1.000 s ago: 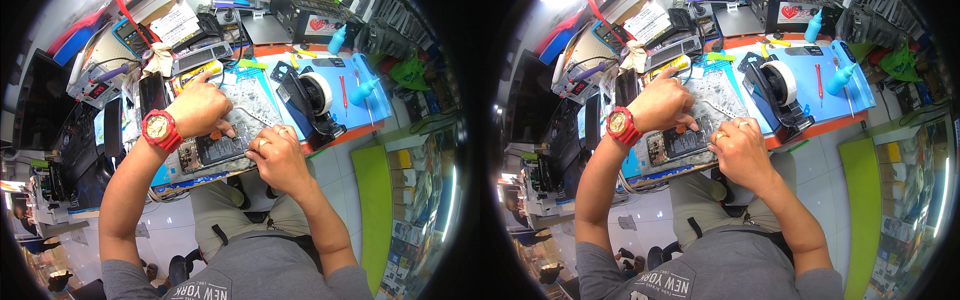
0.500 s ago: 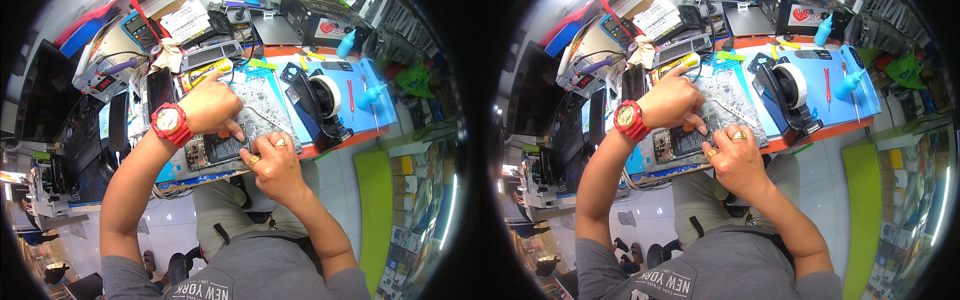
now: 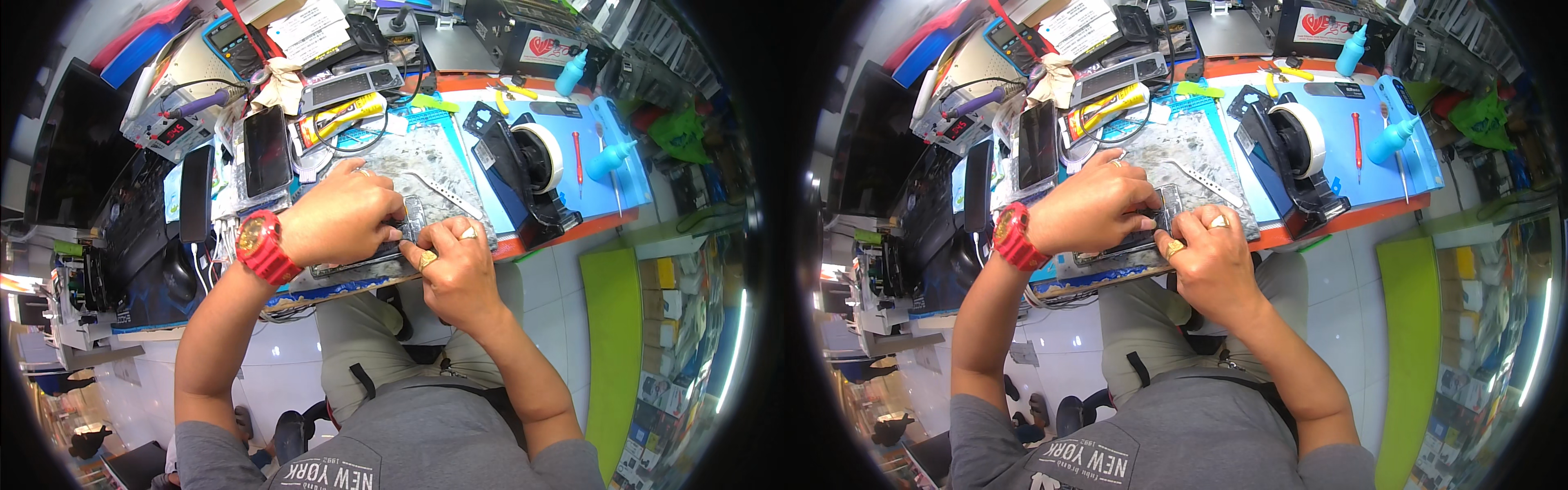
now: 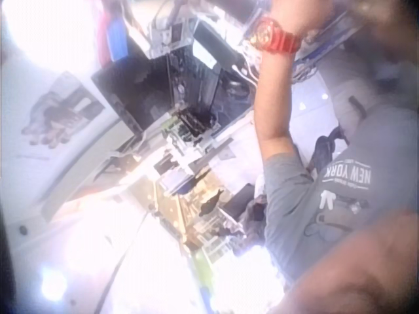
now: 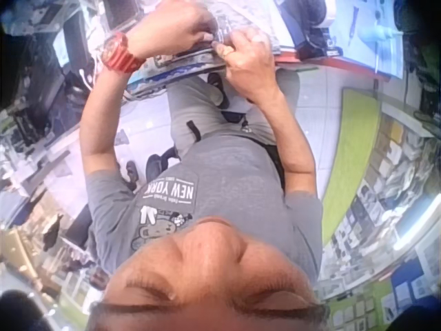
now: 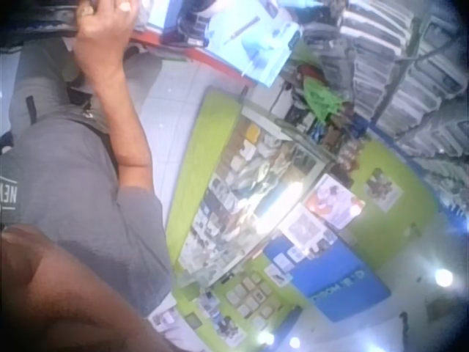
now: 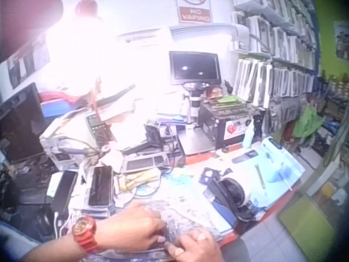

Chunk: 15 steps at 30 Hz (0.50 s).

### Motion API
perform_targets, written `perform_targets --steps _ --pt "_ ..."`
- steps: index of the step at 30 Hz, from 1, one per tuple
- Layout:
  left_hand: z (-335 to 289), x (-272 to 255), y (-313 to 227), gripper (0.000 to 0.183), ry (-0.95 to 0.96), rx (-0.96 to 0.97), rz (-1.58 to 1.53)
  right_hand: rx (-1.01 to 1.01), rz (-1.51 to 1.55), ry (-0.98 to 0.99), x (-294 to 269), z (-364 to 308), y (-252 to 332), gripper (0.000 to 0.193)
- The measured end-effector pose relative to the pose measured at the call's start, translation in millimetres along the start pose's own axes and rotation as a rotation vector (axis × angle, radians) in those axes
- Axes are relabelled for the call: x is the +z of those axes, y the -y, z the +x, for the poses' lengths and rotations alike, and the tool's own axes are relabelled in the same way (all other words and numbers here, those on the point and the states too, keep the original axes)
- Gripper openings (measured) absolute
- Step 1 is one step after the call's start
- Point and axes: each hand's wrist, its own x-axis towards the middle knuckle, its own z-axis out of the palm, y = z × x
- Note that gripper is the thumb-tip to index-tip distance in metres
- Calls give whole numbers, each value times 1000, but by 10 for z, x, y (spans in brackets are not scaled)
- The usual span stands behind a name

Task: The person disassembles a smartphone, removes the battery, and uses a small metal tool to scrape adhesive from the battery compartment. They then place a black plastic camera module into the phone and press it into place.

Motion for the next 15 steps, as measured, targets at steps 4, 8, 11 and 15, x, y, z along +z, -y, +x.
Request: perform_targets --steps 4,8,11,15 --pt "-11 128 -29 15 -94 -52 76 12 18 2 -5 -1 -1 36" --pt "20 78 -21 9 -110 -75 79 14 18 -1 0 -6 -10 36" --pt "15 77 24 11 -147 -104 -20 15 29 -4 0 1 -4 36" --pt "18 64 10 15 -141 -158 -44 20 44 -6 -3 -5 -18 36"
